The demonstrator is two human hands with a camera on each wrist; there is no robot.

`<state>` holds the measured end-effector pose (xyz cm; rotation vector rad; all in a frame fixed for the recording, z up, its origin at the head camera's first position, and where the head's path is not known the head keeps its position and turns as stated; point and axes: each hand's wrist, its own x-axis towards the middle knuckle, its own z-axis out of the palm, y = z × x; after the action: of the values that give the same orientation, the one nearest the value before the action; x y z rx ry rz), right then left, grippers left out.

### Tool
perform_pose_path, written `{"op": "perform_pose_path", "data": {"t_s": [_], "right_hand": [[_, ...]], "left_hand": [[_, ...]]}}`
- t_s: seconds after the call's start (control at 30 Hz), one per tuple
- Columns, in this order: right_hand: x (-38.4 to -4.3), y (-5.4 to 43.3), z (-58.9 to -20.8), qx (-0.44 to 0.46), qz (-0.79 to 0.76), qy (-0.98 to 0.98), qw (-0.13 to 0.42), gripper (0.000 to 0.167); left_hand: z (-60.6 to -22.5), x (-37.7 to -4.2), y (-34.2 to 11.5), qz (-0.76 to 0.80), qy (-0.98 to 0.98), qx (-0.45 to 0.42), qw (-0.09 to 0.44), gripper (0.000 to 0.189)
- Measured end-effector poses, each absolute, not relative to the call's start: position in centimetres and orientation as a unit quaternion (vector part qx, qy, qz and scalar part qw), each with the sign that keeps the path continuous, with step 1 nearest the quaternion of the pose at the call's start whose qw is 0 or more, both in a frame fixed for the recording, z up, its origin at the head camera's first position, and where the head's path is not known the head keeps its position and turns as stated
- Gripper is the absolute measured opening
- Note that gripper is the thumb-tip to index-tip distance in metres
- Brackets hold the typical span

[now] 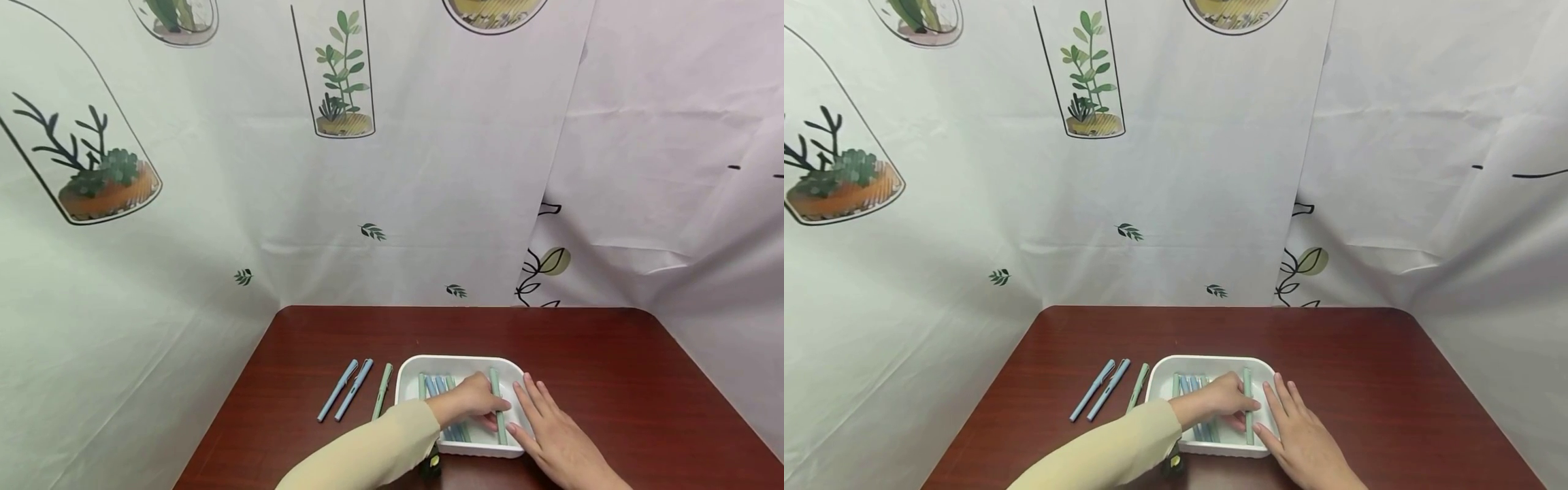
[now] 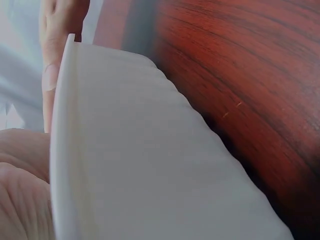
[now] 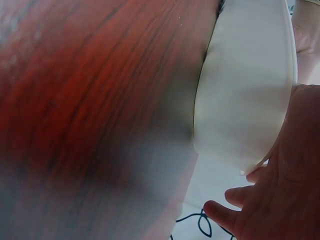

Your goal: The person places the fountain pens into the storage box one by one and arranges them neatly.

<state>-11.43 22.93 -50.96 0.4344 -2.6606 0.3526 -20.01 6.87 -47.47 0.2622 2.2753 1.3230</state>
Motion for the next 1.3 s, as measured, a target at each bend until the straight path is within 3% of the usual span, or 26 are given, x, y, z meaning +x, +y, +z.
{"op": "perform_pose_path", "data": {"t_s": [0.7,1.03,1.3], "right_hand": [[-11.4,23.1,-51.0,0.159,0.143,-0.956,0.202,0.068],[-11.4,22.9,-51.0,0.163,0.145,-0.953,0.209,0.067],[-11.5,23.1,-50.9,0.150,0.157,-0.960,0.178,0.069]], "left_hand": [[-48.5,-20.2,8.0,0.481,0.835,0.067,0.260,0.027],[-48.9,-20.4,7.9,0.504,0.812,0.071,0.287,0.036],[-48.8,-20.5,7.8,0.500,0.812,0.061,0.294,0.048]]}}
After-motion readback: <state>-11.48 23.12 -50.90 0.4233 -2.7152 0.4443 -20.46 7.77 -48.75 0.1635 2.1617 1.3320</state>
